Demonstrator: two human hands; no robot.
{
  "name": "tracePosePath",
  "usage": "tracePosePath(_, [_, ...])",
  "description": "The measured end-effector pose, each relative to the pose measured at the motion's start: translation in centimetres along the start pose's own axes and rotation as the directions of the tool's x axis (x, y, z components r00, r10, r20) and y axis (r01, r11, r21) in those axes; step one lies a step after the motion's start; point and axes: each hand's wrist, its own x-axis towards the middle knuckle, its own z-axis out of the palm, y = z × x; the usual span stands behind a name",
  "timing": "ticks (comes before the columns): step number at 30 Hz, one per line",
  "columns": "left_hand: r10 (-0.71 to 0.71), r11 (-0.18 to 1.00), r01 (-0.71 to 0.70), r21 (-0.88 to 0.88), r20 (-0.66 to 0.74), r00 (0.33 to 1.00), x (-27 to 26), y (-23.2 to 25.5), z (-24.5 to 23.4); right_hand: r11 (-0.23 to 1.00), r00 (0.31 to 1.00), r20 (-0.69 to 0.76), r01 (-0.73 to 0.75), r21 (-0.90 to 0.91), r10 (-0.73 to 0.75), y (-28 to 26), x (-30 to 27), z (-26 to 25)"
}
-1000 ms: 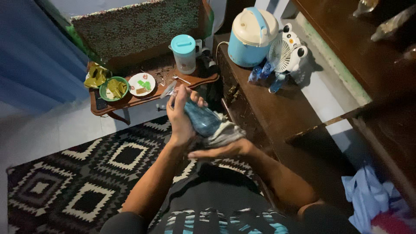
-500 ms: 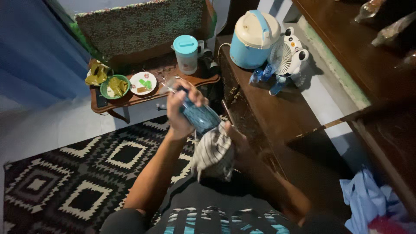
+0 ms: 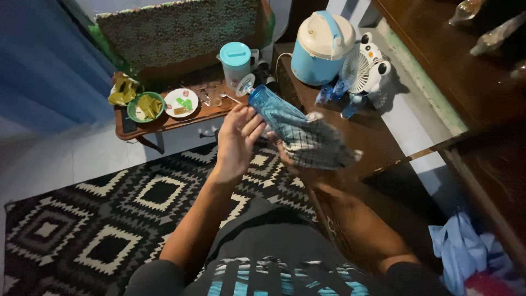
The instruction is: The person cleans a blue glass by hand using a cloth, then places it on a shelf with other glasses.
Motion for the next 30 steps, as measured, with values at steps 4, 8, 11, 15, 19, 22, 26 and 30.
tracePosePath(4, [-0.159, 0.984, 0.162, -0.078, 0.045, 0.986, 0.3, 0.3, -0.1, 0.999, 1.000, 0.009, -0.022, 0.039, 0.021, 1.3, 0.5, 0.0])
tracePosePath(8, [-0.225, 0.969, 0.209, -0.129, -0.129, 0.966, 2.7, 0.0, 0.4, 0.992, 0.996, 0.082, -0.031, 0.120, 0.022, 1.2, -1.6, 1.0])
tracePosePath(11, [-0.166, 0.977, 0.142, -0.159, -0.149, 0.975, 3.2, -0.8, 0.0, 0.976, 0.983, 0.183, -0.042, 0.213, 0.002, 0.3, -4.7, 2.3])
tracePosePath(15, [-0.070, 0.878, 0.193, -0.438, 0.281, 0.957, 2.8, -2.2, -0.9, 0.917, 0.963, 0.255, -0.181, 0.355, 0.091, -0.2, -9.5, 2.3])
tracePosePath(19, [0.098, 0.886, 0.132, -0.444, 0.459, 0.883, 1.7, -3.7, -1.0, 0.836, 0.950, 0.292, -0.252, 0.488, 0.115, 1.1, -9.6, 2.4])
tracePosePath(22, [0.038, 0.811, 0.293, -0.507, 0.544, 0.838, 1.0, -3.2, -0.5, 0.735, 0.915, 0.402, -0.252, 0.630, -0.030, 2.5, -7.0, 3.4])
tracePosePath(26, [0.097, 0.975, -0.041, -0.216, 0.255, 0.962, 0.7, -1.5, 0.4, 0.569, 0.842, 0.513, -0.345, 0.747, -0.164, 4.5, -3.8, 5.0])
tracePosePath(30, [-0.058, 0.992, 0.055, -0.114, -0.019, 0.998, 1.3, -0.1, 0.8, 0.529, 0.849, 0.511, -0.374, 0.761, -0.135, 5.9, -3.8, 4.7])
